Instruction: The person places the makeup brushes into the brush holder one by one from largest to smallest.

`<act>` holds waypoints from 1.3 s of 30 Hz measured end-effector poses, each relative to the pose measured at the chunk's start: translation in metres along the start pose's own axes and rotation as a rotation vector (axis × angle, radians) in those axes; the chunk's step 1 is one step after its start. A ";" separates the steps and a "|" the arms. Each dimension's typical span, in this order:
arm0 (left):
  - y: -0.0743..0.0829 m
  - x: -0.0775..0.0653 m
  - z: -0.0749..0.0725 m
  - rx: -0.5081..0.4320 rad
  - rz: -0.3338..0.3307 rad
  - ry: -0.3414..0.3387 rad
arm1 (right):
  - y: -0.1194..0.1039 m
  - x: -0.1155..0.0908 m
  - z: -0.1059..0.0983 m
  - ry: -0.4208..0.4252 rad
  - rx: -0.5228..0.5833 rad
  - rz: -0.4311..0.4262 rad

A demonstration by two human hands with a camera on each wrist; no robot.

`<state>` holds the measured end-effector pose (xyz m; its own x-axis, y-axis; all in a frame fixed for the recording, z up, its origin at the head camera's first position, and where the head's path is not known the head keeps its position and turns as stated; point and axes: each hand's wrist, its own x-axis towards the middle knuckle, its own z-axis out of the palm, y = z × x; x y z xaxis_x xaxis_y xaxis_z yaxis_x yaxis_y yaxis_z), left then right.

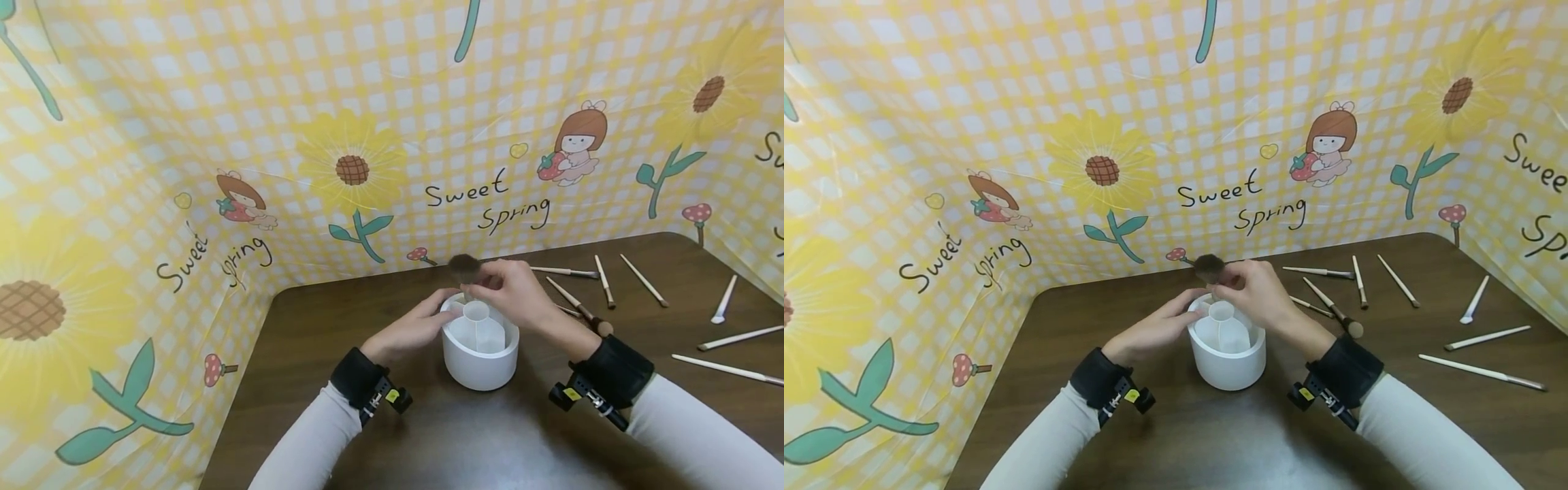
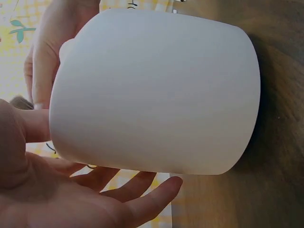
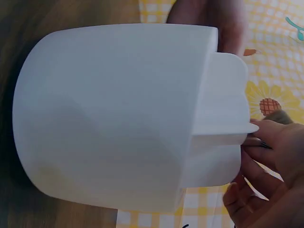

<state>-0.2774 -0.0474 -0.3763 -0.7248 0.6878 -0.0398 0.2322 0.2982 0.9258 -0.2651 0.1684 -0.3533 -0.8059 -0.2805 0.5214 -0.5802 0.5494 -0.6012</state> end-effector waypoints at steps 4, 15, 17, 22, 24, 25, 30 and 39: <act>-0.001 0.004 0.002 -0.018 -0.022 0.047 | 0.001 -0.002 -0.001 -0.063 -0.007 -0.054; -0.007 0.017 0.004 -0.045 -0.020 0.113 | 0.031 -0.011 -0.063 -0.116 -0.196 -0.105; -0.007 0.018 0.004 -0.055 -0.020 0.118 | 0.047 -0.017 -0.077 -0.164 -0.240 -0.098; -0.003 0.018 0.007 -0.076 -0.028 0.128 | 0.093 -0.042 -0.100 -0.318 -0.348 -0.055; 0.005 0.015 0.010 -0.065 -0.029 0.132 | 0.109 -0.053 -0.104 -0.374 -0.375 -0.042; 0.009 0.014 0.011 -0.056 -0.029 0.134 | 0.115 -0.058 -0.106 -0.405 -0.375 -0.032; 0.023 0.006 0.014 -0.031 -0.040 0.146 | 0.135 -0.075 -0.109 -0.504 -0.362 0.015; 0.024 0.003 0.014 -0.008 -0.068 0.159 | 0.142 -0.085 -0.108 -0.467 -0.335 -0.132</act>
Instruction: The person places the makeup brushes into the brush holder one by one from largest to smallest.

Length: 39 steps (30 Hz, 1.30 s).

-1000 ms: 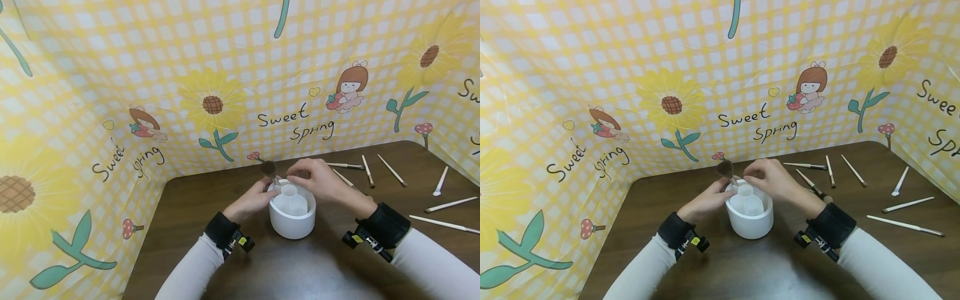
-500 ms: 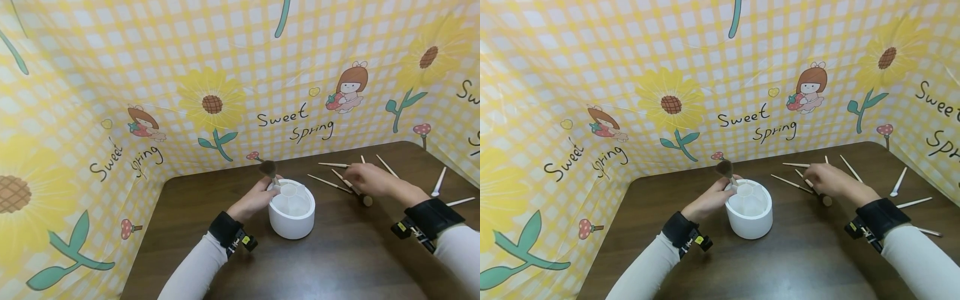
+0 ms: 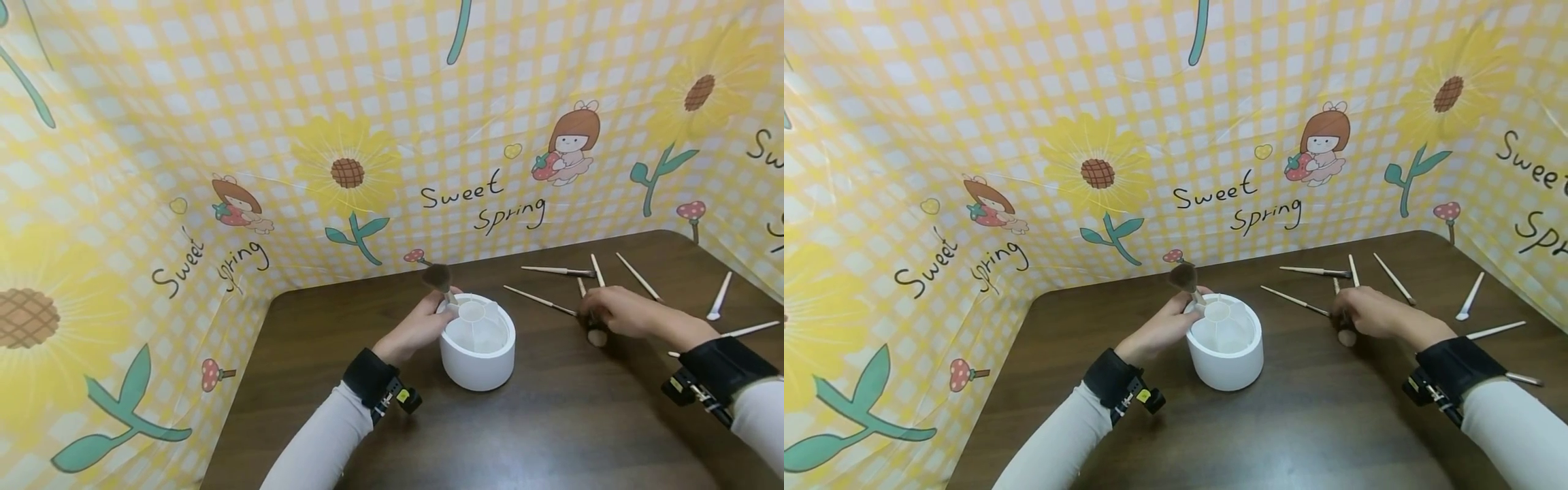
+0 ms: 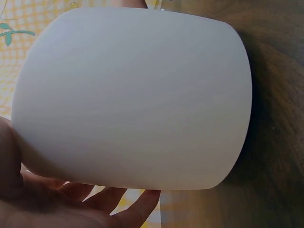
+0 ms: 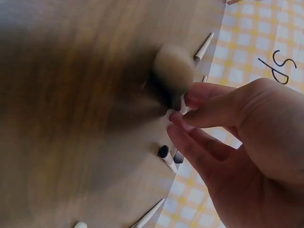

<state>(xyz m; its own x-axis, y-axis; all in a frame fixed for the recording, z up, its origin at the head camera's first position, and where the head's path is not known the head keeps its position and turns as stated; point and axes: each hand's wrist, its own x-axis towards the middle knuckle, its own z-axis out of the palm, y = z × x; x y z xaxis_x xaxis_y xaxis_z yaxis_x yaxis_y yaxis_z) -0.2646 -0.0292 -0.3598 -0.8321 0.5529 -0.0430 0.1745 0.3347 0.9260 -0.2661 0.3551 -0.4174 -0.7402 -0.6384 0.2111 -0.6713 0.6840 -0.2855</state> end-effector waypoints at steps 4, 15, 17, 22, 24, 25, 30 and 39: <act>-0.001 -0.001 0.000 -0.008 0.009 0.000 | -0.006 -0.007 0.003 0.013 0.006 -0.028; -0.025 0.010 -0.002 -0.009 0.032 0.030 | -0.050 -0.012 0.011 -0.090 -0.083 -0.068; -0.029 0.012 -0.002 -0.003 0.037 0.034 | -0.056 -0.012 0.012 -0.099 -0.091 -0.078; -0.030 0.012 0.001 0.011 0.036 0.018 | -0.071 -0.005 0.008 -0.088 -0.112 -0.122; -0.030 0.012 0.003 0.014 0.037 0.010 | -0.078 -0.001 -0.001 -0.056 -0.110 -0.134; -0.030 0.012 0.004 0.015 0.037 0.008 | -0.081 0.002 -0.007 -0.034 -0.105 -0.143; -0.030 0.013 0.006 0.006 0.056 0.003 | -0.100 0.021 -0.045 0.165 -0.069 -0.201; -0.033 0.014 0.007 -0.021 0.051 0.003 | -0.129 0.046 -0.097 0.601 0.071 -0.079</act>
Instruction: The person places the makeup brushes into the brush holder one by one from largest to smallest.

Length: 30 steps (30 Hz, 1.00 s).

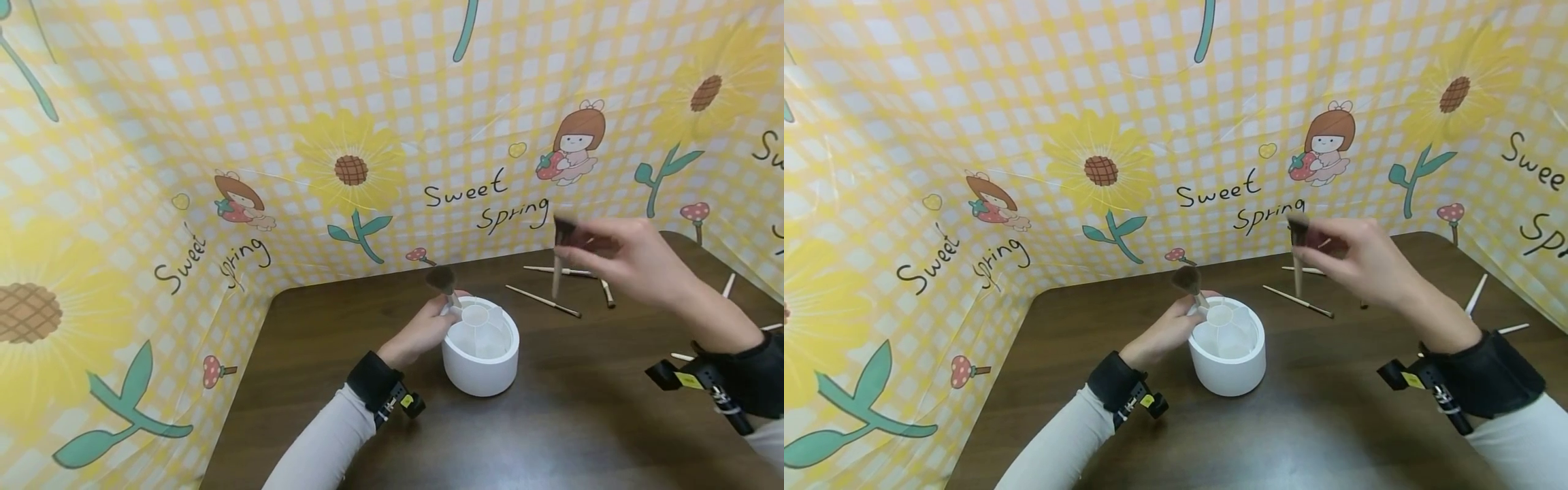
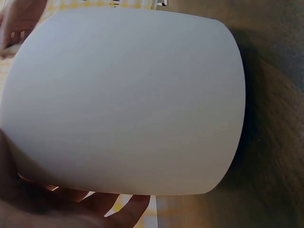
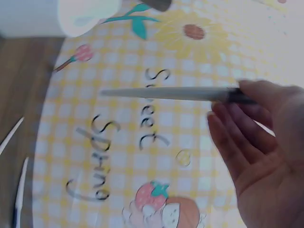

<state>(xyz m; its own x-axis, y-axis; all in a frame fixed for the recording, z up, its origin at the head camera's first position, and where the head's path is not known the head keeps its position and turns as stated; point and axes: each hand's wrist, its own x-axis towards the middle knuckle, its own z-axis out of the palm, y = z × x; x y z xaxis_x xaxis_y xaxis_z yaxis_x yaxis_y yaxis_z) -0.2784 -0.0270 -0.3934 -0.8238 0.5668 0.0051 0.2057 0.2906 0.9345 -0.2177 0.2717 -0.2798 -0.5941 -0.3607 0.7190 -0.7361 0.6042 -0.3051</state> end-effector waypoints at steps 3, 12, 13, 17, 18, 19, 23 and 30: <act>0.000 0.000 0.000 -0.004 0.000 0.004 | -0.015 0.012 0.004 0.085 0.100 0.110; 0.001 -0.002 -0.001 -0.005 -0.004 0.001 | -0.043 0.034 0.040 0.124 0.335 0.206; 0.001 -0.002 -0.001 -0.006 -0.006 0.002 | -0.043 0.035 0.045 0.119 0.330 0.206; 0.003 -0.001 -0.001 -0.004 -0.013 0.006 | -0.037 0.036 0.068 0.097 0.297 0.170; 0.003 -0.001 0.000 -0.002 -0.014 0.007 | -0.033 0.035 0.074 0.090 0.288 0.163; 0.003 0.000 0.000 0.000 -0.019 0.007 | -0.029 0.033 0.080 0.080 0.282 0.157; 0.002 0.000 0.000 -0.001 -0.024 -0.002 | -0.011 0.023 0.104 0.030 0.238 0.178; 0.000 0.000 -0.001 -0.005 0.015 0.005 | -0.002 0.012 0.127 -0.095 0.165 0.241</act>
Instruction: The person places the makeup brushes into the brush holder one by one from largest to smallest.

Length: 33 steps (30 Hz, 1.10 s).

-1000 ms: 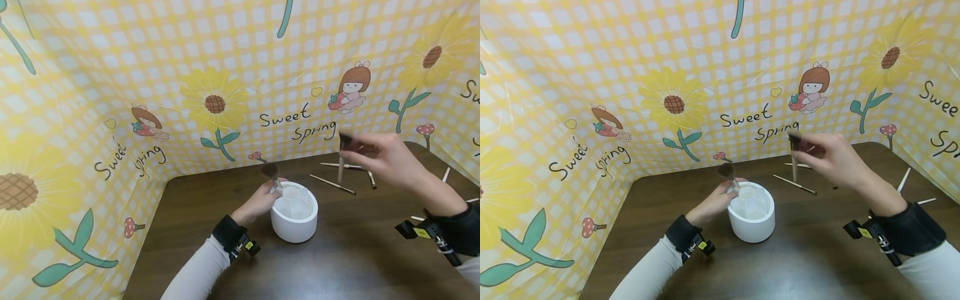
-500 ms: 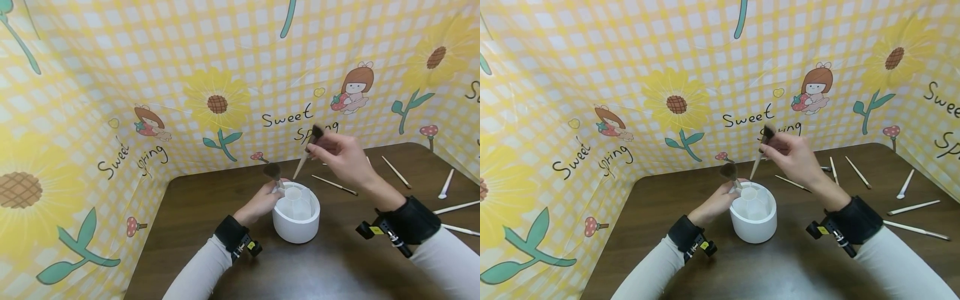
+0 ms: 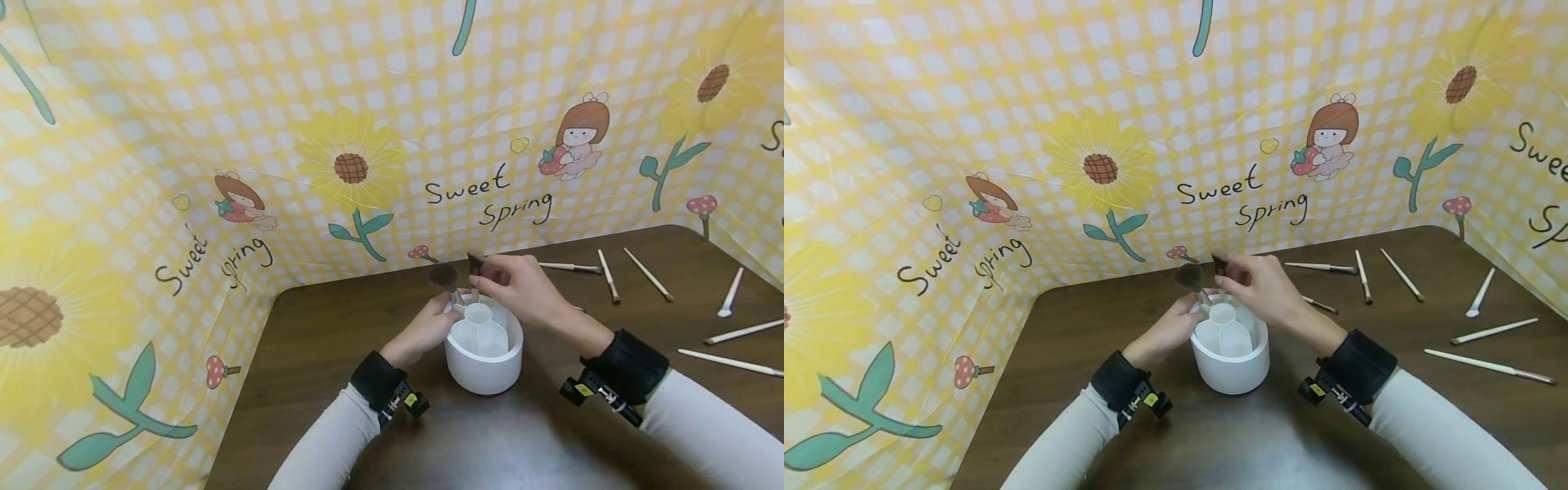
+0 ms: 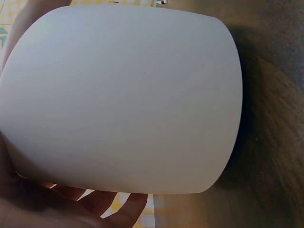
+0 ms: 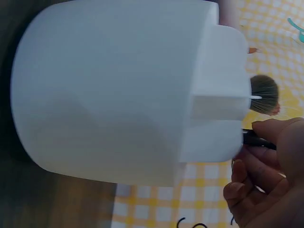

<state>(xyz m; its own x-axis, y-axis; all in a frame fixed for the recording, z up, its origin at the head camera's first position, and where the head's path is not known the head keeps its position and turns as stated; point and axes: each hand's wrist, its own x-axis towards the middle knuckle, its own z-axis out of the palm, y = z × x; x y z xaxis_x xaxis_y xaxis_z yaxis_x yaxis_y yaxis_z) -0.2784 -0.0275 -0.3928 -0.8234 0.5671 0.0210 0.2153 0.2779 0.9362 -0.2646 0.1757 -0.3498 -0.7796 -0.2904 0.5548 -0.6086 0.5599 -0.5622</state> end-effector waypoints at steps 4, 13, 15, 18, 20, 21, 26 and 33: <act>-0.002 0.000 -0.001 -0.003 0.013 -0.006 | 0.004 -0.001 0.005 -0.064 -0.008 0.030; -0.002 0.001 -0.003 0.006 0.001 -0.009 | 0.014 -0.001 0.001 -0.153 -0.023 0.024; -0.002 0.001 -0.003 0.002 0.004 -0.012 | 0.015 0.001 -0.007 -0.172 -0.025 0.030; -0.003 0.002 -0.002 0.000 0.007 -0.014 | 0.021 0.007 -0.022 -0.181 -0.048 0.036; -0.002 0.002 -0.002 0.003 0.009 -0.012 | 0.028 0.013 -0.034 -0.179 -0.075 0.065; -0.002 0.003 -0.002 0.007 0.008 -0.009 | 0.034 0.015 -0.040 -0.172 -0.101 0.074; -0.001 0.003 -0.002 0.018 -0.004 -0.003 | 0.078 0.018 -0.064 -0.189 -0.270 0.220; -0.001 0.002 0.000 0.005 -0.014 -0.004 | 0.143 -0.006 -0.072 -0.411 -0.437 0.552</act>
<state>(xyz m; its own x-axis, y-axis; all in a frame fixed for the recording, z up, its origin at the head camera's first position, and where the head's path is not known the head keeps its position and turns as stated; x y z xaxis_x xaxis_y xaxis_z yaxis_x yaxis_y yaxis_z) -0.2806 -0.0270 -0.3939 -0.8239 0.5667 0.0068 0.2067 0.2893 0.9347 -0.3363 0.3133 -0.3897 -0.9940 -0.0977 -0.0492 -0.0743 0.9331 -0.3520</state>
